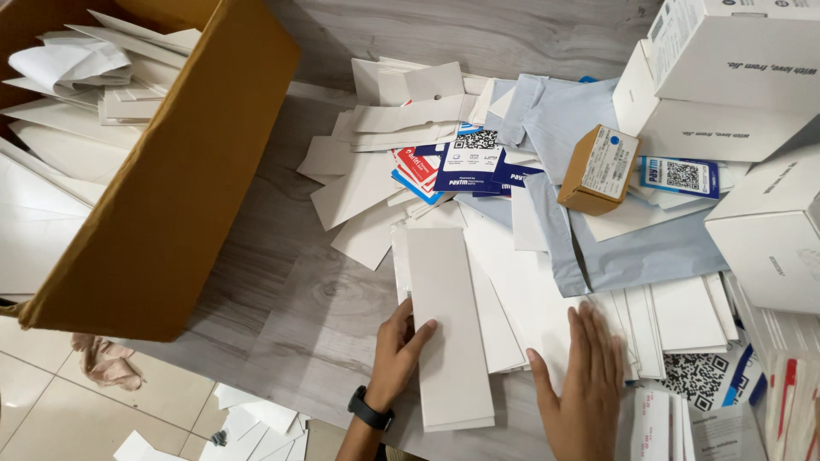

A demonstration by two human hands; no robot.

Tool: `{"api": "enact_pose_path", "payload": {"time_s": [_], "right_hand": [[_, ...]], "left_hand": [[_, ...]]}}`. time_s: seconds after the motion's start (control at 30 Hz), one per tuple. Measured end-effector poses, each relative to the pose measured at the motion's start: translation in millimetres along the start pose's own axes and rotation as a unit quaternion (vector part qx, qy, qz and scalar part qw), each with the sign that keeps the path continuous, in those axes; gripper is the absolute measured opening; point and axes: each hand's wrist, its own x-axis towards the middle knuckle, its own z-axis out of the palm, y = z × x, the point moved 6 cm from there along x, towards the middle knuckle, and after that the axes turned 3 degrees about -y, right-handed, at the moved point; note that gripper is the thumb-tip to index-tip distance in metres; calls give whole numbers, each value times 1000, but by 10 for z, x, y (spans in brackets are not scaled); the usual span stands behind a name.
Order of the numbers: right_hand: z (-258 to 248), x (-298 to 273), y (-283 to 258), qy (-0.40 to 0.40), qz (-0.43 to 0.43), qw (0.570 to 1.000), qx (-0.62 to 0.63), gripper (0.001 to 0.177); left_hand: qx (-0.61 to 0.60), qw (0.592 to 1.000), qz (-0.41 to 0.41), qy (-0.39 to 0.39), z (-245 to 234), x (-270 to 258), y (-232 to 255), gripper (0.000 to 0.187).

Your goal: The person picks up white papers and envelopes from the floor by hand and places them inside a cardboard box.

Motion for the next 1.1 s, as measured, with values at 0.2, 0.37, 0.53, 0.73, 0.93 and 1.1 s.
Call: {"api": "enact_pose_path", "payload": {"time_s": [0.2,0.37,0.53,0.73,0.93,1.1], "right_hand": [[158,20,-102,-55,-31,996,-65,77],[409,-108,-263,-134,-17,990,-27,77],[435,-112,-524,-87,-69,994,16,101],[450,-92,-609,-72,-76,994,-3,95],[475,-99,-586,-86,-83,990,-79,77],[420,-78,-613,-97,-132,983,-82,87]], "left_hand": [[32,999,2,40,-33,33,22,37],[37,996,-16,84,-81,16,-6,35],[38,989,-18,140,-173,12,-56,37],[27,981,-15,190,-280,-5,-113,37],[58,980,-28,190,-280,1,-123,38],[56,981,-13,187,-267,4,-130,37]]}}
